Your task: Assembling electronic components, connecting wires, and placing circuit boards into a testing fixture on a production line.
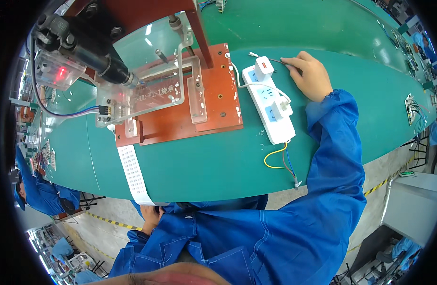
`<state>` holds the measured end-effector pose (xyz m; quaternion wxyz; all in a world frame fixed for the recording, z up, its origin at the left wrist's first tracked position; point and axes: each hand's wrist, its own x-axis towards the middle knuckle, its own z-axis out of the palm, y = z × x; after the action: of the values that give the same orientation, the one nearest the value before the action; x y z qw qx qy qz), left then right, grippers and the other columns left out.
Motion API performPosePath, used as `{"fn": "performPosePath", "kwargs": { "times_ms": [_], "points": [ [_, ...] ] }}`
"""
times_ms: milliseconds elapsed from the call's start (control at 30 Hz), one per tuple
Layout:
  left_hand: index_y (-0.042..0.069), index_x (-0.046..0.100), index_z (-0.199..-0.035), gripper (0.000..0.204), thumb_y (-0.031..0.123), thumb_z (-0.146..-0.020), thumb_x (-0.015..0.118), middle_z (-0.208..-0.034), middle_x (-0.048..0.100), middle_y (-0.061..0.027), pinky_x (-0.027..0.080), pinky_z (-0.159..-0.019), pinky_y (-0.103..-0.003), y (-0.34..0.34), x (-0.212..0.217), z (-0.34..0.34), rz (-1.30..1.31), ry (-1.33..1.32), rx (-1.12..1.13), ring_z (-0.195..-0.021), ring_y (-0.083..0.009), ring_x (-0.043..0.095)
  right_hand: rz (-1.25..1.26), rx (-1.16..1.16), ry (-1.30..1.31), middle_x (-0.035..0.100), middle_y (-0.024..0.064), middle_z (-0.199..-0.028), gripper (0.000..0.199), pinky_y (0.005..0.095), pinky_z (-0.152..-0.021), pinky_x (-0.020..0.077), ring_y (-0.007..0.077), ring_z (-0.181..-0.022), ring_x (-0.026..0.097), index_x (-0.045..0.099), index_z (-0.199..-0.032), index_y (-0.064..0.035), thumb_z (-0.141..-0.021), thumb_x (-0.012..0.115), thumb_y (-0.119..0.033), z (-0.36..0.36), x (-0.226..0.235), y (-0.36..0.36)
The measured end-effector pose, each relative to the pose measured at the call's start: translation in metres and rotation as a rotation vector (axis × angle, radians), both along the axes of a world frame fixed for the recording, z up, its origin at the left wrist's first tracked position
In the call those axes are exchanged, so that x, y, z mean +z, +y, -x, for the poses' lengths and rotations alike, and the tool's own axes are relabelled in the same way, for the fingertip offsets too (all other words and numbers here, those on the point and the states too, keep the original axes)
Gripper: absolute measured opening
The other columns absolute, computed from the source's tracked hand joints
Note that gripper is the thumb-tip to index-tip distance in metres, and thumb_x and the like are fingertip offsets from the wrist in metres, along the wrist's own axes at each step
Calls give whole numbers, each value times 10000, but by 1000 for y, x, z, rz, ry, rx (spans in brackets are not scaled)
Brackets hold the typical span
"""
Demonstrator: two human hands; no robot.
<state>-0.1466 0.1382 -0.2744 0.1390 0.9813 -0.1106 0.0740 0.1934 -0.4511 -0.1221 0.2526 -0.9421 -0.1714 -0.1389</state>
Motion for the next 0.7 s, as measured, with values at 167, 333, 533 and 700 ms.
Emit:
{"fn": "performPosePath", "kwargs": {
  "times_ms": [167,333,533,700],
  "points": [
    [76,667,-1170,493,211,-696,654,-1241,619,-209,435,-953,-544,10,-5,5,50,121,9,-1150,-454,556,55,-65,-6,588,97,-955,265,329,-677,487,225,-765,600,735,-1107,-83,-888,621,11,2,5,3],
    [56,667,-1144,439,213,-735,640,-1156,645,-220,448,-922,-528,-14,10,-10,30,-17,10,-1069,-468,579,91,-50,-94,597,103,-970,265,357,-712,504,271,-814,624,737,-1094,-99,-886,611,9,-6,-10,3],
    [100,661,-1210,491,324,-774,640,-1294,600,-210,413,-1001,-539,23,-16,9,14,348,72,-1198,-467,535,95,-21,-136,609,103,-984,263,370,-708,515,302,-800,635,742,-1065,-114,-871,614,8,-9,-3,10],
    [90,672,-1174,456,348,-801,637,-1241,623,-207,430,-955,-546,-3,-2,-10,62,108,29,-1138,-468,563,94,-8,-82,628,98,-991,246,370,-708,523,296,-804,648,739,-1034,-90,-856,614,26,-5,-4,10]
  ]
}}
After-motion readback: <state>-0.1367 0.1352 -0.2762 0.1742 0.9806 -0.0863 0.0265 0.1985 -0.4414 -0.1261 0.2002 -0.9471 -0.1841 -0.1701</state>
